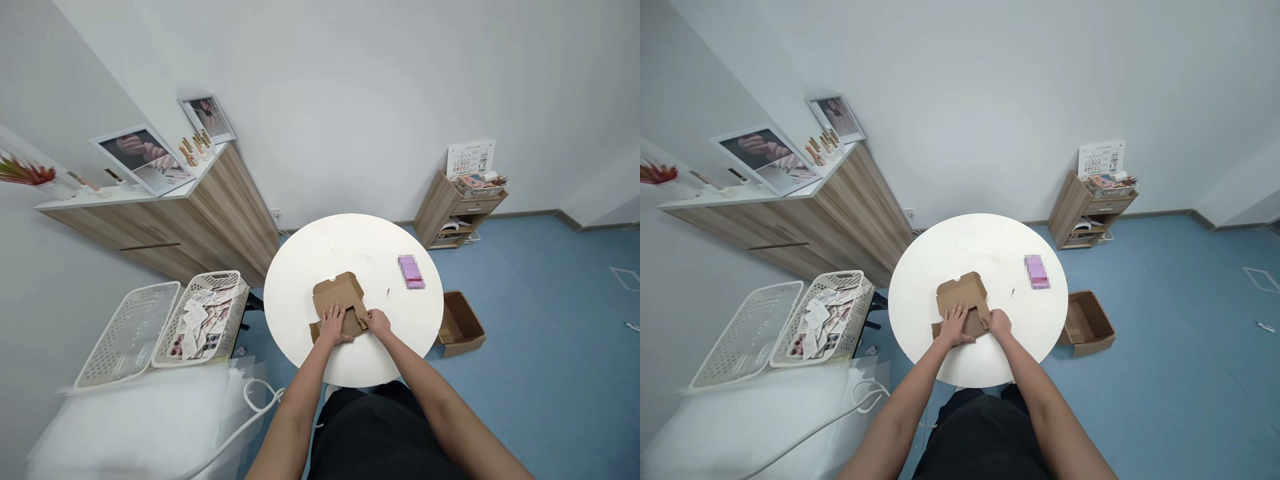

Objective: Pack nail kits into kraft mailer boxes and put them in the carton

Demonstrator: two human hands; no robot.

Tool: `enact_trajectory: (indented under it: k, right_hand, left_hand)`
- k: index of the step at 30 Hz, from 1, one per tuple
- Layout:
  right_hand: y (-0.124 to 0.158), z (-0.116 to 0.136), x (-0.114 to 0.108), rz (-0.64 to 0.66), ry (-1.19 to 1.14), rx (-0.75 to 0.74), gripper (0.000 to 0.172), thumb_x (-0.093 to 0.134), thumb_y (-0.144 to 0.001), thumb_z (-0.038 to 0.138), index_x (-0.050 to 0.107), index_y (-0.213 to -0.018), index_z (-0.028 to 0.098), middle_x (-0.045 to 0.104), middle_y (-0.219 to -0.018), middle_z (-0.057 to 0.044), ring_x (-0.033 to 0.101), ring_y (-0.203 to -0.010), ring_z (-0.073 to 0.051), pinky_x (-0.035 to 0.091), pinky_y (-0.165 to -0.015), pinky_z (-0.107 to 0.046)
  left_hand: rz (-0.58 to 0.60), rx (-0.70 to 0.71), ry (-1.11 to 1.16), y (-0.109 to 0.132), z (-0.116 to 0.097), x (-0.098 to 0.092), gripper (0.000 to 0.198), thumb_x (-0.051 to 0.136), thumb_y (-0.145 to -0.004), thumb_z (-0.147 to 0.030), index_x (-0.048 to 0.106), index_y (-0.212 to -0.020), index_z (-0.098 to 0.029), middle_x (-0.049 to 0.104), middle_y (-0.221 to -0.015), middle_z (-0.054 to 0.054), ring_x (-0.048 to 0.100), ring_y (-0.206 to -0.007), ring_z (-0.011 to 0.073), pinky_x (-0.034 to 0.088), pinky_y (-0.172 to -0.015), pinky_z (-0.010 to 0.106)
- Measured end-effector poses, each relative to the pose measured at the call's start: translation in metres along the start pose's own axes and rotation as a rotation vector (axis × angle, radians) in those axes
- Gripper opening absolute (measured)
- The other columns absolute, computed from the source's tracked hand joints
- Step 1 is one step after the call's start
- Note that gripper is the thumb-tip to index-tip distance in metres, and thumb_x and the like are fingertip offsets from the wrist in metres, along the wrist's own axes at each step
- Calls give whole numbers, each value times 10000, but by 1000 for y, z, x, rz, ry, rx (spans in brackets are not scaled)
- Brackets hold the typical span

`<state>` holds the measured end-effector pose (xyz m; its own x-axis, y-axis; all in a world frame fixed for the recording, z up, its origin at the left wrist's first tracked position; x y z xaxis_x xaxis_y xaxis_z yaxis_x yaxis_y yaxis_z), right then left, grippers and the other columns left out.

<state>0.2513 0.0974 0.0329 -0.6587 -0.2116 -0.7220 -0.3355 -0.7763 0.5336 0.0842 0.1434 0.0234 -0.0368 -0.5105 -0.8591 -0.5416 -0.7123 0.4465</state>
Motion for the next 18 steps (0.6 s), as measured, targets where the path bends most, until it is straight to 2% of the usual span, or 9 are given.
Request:
enact_trajectory:
  k: [4, 9, 14, 18]
  right_hand:
    - [-3, 4, -6, -43, 108, 71, 256, 627, -847, 406, 681, -964, 184, 714, -1039, -98, 676, -952, -219, 451, -689, -265]
    - [-14, 2, -9, 21, 193, 131, 312, 695, -795, 385, 659, -1030, 183, 702, -1078, -113, 686, -956, -226, 475, -683, -271]
    - [-14, 3, -2, 11, 251, 80, 210, 634, -814, 219, 673, -1018, 186, 709, -1057, -124, 677, -1002, -234, 484, -742, -290]
    - [-11, 10, 4, -15, 287, 18, 212, 665, -774, 185, 683, -986, 192, 712, -1016, -127, 675, -994, -244, 477, -778, -303]
  left_hand:
    - [-19, -1, 1, -2, 2, 2, 1160, 697, -635, -622, 98, -1542, -219, 29, -1621, 121, -9, -1484, 337, 51, -1187, 559]
    - [-11, 4, -11, -4, 2, 3, 1181, 697, -623, -631, 78, -1544, -224, 20, -1619, 125, -10, -1482, 345, 58, -1179, 579]
    - [-2, 5, -17, -3, 1, 2, 1202, 721, -608, -615, 83, -1544, -211, 8, -1619, 130, -12, -1483, 339, 48, -1184, 569]
    - [-13, 18, 0, -3, 2, 3, 1185, 714, -621, -616, 86, -1542, -215, 25, -1620, 130, -11, -1484, 333, 43, -1188, 562]
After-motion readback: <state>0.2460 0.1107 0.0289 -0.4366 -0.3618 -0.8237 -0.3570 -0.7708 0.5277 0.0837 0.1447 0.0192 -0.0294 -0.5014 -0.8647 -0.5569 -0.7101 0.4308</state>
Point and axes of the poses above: each hand's wrist, its own y-axis away from the middle knuckle, its own x-axis out of the palm, z = x × y, the point moved 5 cm from there along -y, towards the middle knuckle
